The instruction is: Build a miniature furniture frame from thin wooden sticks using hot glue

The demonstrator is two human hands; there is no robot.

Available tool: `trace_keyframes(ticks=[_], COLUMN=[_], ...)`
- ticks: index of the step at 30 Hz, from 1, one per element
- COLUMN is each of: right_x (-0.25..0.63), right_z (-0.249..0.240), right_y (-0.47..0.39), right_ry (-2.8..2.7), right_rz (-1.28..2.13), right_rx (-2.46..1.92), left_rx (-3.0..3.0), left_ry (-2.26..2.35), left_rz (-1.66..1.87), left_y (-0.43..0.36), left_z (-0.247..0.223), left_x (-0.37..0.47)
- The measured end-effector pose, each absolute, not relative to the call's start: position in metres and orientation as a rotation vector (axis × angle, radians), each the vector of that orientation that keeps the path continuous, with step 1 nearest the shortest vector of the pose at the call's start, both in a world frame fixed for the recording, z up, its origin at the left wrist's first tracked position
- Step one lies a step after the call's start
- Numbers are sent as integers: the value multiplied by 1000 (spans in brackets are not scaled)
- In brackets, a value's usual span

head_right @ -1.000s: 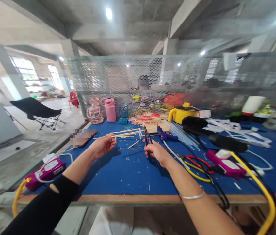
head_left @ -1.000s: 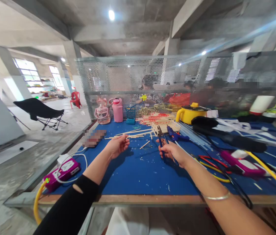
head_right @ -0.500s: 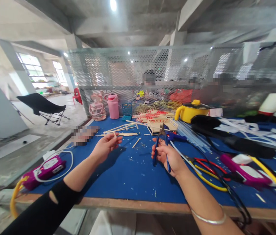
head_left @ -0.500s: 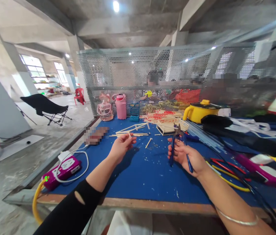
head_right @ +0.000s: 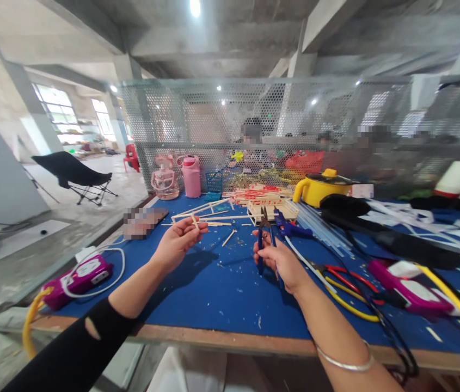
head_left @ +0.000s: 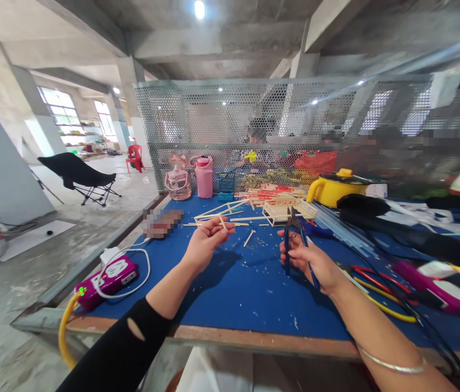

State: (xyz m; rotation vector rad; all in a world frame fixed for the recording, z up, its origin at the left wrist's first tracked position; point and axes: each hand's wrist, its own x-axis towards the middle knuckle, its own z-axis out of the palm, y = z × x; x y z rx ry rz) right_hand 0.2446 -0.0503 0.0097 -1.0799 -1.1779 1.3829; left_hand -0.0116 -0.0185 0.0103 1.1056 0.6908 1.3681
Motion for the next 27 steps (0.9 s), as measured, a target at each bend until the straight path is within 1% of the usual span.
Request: trace_keyframes(ticks=[4,10,27], right_x=[243,243,246], right_z=[11,9,0], right_y=[-52,-51,-48], right_ry=[-1245,-1402,-1464], right_rz=[1338,1169,1094], right_rx=[-1089,-1110,-1124], left_rx=[1054,1064,1019], left_ry=[620,599,603], left_rz=[1341,1299,1360], left_y=[-26,-31,-29], left_z=[17,20,14], left_x=[-14,-15,-10])
